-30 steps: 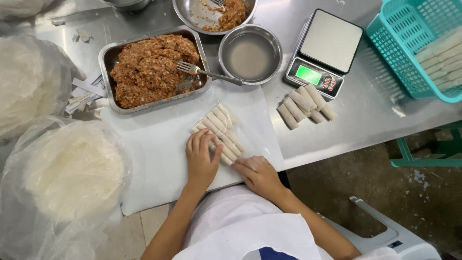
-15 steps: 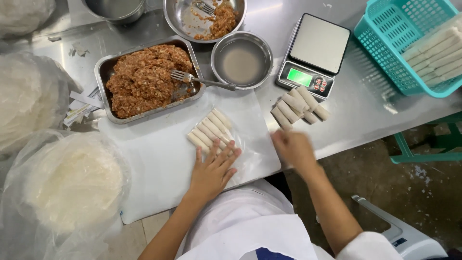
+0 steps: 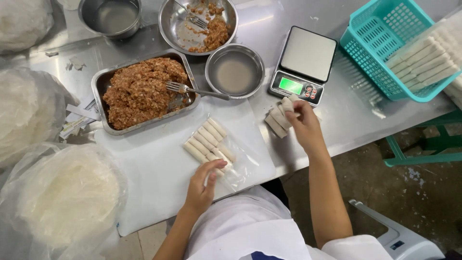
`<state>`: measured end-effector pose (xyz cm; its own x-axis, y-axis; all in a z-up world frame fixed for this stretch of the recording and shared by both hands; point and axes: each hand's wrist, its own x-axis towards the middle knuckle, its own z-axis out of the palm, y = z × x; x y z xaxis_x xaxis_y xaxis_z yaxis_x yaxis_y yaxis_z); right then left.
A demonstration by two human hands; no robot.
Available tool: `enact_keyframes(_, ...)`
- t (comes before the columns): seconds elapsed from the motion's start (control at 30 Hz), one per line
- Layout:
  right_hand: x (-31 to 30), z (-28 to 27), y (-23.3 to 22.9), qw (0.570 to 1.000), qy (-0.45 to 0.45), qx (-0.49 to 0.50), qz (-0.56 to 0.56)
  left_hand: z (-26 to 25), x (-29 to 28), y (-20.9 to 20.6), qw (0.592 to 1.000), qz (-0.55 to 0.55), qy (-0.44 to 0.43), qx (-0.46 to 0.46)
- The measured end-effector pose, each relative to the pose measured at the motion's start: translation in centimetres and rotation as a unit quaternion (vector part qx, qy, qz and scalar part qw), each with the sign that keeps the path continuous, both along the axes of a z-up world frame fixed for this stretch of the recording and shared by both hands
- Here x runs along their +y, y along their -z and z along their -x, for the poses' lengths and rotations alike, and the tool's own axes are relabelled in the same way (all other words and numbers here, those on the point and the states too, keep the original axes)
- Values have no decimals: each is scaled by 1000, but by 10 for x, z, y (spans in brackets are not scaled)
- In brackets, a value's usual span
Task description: The person organizes spring rolls by hand, placing them into plastic packaging one by one before setting the package on a scale to check the weight and then placing it aside.
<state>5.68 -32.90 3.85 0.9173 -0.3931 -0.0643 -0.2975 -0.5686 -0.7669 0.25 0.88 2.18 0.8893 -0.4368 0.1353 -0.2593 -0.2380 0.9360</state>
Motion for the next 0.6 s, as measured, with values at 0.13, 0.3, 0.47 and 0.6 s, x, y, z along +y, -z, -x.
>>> enact_keyframes(0.13, 7, 21, 4, 881, 71, -164, -438, -4, -10, -8, 985, 123, -67, 103)
enact_keyframes(0.3, 48, 37, -4, 984, 73, 45, -156, -5, -48, 1, 928, 280, -24, 243)
enact_keyframes(0.47, 62, 6, -19, 992, -96, 73, 41, -4, -64, -14, 850, 326, -44, 410)
enact_keyframes(0.6, 35, -4, 2, 941, -69, 83, 321, -7, -63, -21, 856, 313, -73, 405)
